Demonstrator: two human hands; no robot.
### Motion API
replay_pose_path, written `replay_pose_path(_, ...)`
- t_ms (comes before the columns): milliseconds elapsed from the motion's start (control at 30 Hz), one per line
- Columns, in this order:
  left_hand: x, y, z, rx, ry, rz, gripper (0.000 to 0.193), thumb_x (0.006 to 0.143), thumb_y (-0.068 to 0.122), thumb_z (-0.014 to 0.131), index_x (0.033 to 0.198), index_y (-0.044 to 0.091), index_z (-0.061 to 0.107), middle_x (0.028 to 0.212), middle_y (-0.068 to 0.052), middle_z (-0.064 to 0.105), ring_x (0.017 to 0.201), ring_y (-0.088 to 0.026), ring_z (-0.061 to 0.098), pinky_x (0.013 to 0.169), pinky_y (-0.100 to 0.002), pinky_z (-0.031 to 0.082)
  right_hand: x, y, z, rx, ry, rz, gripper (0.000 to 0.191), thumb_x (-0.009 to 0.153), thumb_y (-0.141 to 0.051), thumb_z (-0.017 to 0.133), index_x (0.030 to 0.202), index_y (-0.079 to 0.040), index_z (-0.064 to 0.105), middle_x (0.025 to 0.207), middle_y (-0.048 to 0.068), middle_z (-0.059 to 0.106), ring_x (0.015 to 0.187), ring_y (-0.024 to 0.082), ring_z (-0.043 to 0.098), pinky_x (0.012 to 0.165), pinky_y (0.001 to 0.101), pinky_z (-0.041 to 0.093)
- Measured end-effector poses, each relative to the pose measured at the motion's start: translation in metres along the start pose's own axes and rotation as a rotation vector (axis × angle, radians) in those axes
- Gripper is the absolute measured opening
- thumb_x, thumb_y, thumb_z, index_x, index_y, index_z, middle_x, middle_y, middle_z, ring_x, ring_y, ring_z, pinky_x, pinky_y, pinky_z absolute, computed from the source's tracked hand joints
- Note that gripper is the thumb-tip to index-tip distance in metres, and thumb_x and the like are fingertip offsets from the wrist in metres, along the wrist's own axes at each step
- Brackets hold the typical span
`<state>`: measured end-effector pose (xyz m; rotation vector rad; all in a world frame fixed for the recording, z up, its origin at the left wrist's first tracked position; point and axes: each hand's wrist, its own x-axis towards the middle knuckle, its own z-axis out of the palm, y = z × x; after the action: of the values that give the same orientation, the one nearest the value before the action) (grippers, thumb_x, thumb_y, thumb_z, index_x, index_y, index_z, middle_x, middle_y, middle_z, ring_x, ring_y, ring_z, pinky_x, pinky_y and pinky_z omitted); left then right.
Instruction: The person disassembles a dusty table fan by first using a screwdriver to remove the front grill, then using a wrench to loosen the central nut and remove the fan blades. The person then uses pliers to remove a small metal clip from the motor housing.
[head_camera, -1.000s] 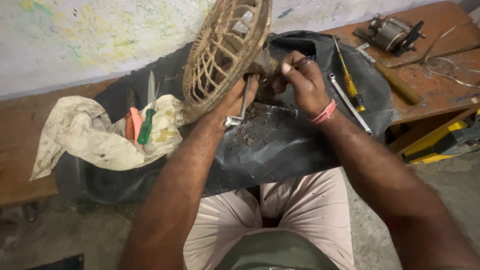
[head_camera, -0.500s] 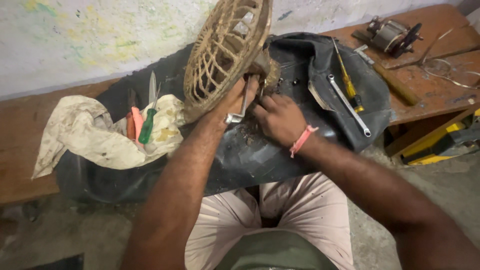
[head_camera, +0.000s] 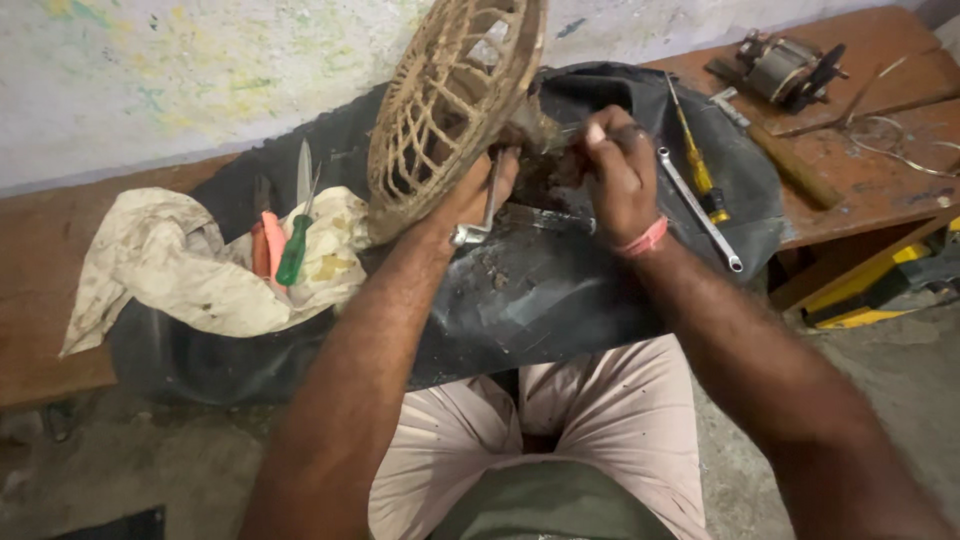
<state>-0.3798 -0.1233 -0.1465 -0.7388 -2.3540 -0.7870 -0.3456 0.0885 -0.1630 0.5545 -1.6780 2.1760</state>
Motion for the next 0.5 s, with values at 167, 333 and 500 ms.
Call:
replay_pose_path(167, 0.002, 0.0, 0.002, 0.005, 0.01, 0.008, 0.032, 0.096, 0.026, 0.068, 0.12, 0.006, 0.069, 0.113, -0.019, 0.071, 0.102, -0.035, 0.069, 0.088, -0.046, 0.054, 0.021, 0.0, -0.001, 0.073, -0.138, 0.079, 0.018, 0.11, -0.021, 0.051, 0.101, -0.005, 0.054, 0.083, 0.007, 0.063, 0.071, 0.015, 0.058, 0.067, 0.0305, 0.048)
replay_pose_path(333, 0.001, -0.001, 0.005, 0.01, 0.008, 0.012, 0.032, 0.095, 0.027, 0.069, 0.12, 0.006, 0.069, 0.113, -0.018, 0.071, 0.102, -0.035, 0.069, 0.088, -0.046, 0.054, 0.007, -0.003, 0.016, -0.467, -0.189, -0.208, 0.013, 0.104, -0.016, 0.056, 0.099, -0.004, 0.061, 0.081, 0.01, 0.062, 0.069, 0.021, 0.06, 0.065, 0.034, 0.049)
replay_pose_path(500, 0.002, -0.003, 0.012, 0.033, -0.04, -0.06, 0.033, 0.094, 0.027, 0.069, 0.12, 0.006, 0.069, 0.113, -0.018, 0.07, 0.102, -0.035, 0.068, 0.088, -0.046, 0.054, -0.027, 0.015, 0.035, -1.294, -0.552, -0.637, 0.022, 0.074, -0.018, 0.068, 0.095, -0.01, 0.067, 0.086, 0.009, 0.062, 0.085, 0.029, 0.061, 0.072, 0.0446, 0.05)
